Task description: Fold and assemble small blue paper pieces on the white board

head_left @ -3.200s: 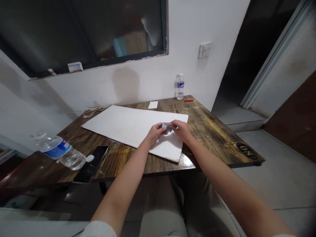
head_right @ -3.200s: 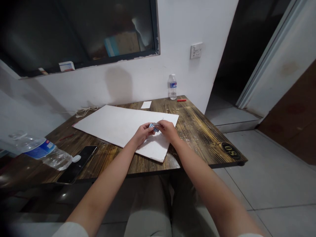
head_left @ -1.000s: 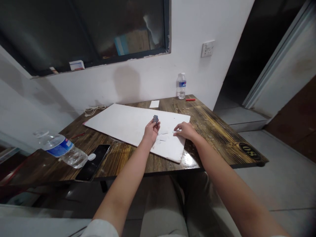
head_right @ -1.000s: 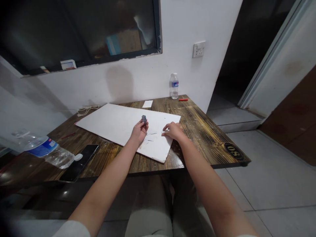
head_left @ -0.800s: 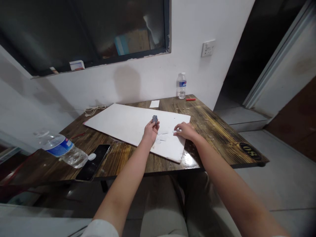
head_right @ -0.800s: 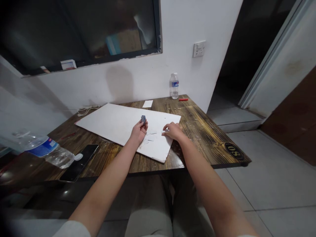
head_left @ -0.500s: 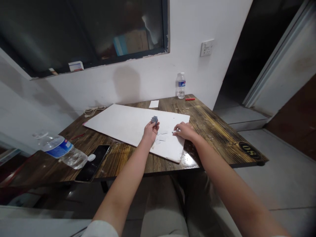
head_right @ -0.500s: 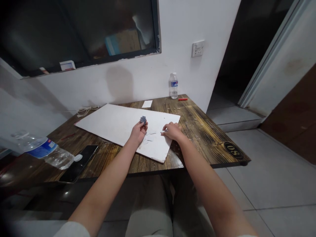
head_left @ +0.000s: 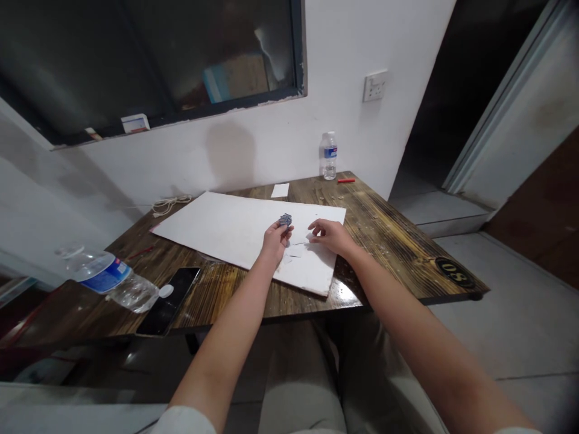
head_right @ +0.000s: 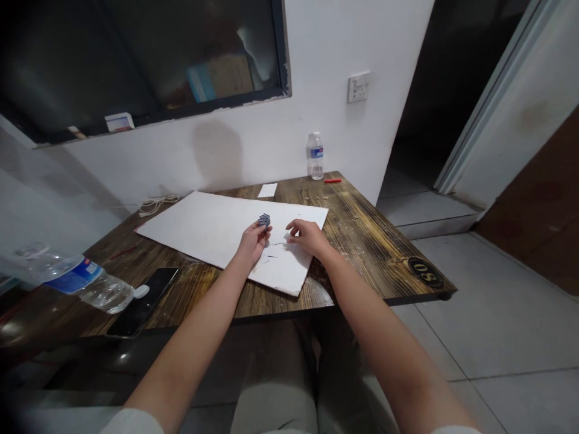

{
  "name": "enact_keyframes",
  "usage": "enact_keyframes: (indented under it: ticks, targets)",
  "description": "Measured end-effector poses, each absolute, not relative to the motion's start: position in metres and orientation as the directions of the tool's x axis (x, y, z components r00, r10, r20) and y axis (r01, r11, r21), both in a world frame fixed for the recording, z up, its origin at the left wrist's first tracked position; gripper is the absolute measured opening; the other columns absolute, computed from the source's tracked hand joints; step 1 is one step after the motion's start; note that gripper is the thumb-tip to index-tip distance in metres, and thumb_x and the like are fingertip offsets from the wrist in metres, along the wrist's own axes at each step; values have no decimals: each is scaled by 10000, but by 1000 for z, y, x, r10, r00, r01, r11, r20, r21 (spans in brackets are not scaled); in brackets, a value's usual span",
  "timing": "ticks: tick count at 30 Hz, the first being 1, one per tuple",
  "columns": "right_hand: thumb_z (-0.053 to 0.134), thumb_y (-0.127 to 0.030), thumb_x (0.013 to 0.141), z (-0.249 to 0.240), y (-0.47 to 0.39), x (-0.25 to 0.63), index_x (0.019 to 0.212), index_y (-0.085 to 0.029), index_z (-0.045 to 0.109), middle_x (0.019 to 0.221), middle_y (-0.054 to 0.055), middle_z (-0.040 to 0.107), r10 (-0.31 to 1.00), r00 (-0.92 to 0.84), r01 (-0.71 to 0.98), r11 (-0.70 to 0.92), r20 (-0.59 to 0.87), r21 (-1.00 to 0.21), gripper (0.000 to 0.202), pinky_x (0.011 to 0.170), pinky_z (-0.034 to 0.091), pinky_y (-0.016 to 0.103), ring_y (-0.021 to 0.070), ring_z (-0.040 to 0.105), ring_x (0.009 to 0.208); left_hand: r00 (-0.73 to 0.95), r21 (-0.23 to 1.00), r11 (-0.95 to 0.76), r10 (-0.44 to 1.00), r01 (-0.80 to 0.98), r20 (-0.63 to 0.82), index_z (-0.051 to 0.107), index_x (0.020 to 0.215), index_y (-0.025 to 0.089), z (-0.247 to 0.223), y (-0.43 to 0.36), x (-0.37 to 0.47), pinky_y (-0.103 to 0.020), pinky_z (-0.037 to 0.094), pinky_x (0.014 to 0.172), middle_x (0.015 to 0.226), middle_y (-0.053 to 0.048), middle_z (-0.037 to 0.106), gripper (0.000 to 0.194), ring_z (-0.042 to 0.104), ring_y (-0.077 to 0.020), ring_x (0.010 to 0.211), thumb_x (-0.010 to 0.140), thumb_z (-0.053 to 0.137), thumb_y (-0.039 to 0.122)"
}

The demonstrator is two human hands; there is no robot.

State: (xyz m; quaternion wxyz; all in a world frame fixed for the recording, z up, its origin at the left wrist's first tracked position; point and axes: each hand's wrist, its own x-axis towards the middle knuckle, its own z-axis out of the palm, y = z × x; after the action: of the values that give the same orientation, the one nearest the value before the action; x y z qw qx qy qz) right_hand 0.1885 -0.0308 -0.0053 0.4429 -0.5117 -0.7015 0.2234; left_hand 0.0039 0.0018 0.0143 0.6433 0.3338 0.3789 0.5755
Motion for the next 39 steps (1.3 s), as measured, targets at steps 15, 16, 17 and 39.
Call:
enact_keyframes:
  ticks: [15,16,17,39]
  targets:
    - [610,-236,879,2,-35,183,791,-237,713,841,51,618,517,-71,649,673,853,-354,135,775,450,354,197,543,829,333,984,90,942,-153,-35,687,979,91,13,-14,9,-285,569,702,794,-92,737,291,716,-180,687,696,755,88]
    - [612,-242,881,1,-35,183,787,-246,724,847,52,613,529,-82,667,659,845,-348,146,776,444,360,200,527,825,349,986,89,937,-144,-33,692,989,91,13,-15,9,-291,570,712,811,-101,740,305,719,-184,692,693,768,98]
    - [618,-252,880,1,-35,183,787,-257,736,858,54,611,555,-99,683,641,826,-349,150,778,438,366,203,512,825,362,986,86,932,-142,-29,698,999,92,14,-17,9,-298,572,721,831,-112,742,318,721,-188,698,691,780,109]
    - [627,-344,885,-2,-35,177,1065,-315,737,1143,86,551,742,-70,745,483,666,-460,213,927,395,424,263,450,1035,290,956,65,957,-287,23,717,994,98,13,-10,9,-328,568,750,904,-125,751,280,718,-190,723,727,771,166]
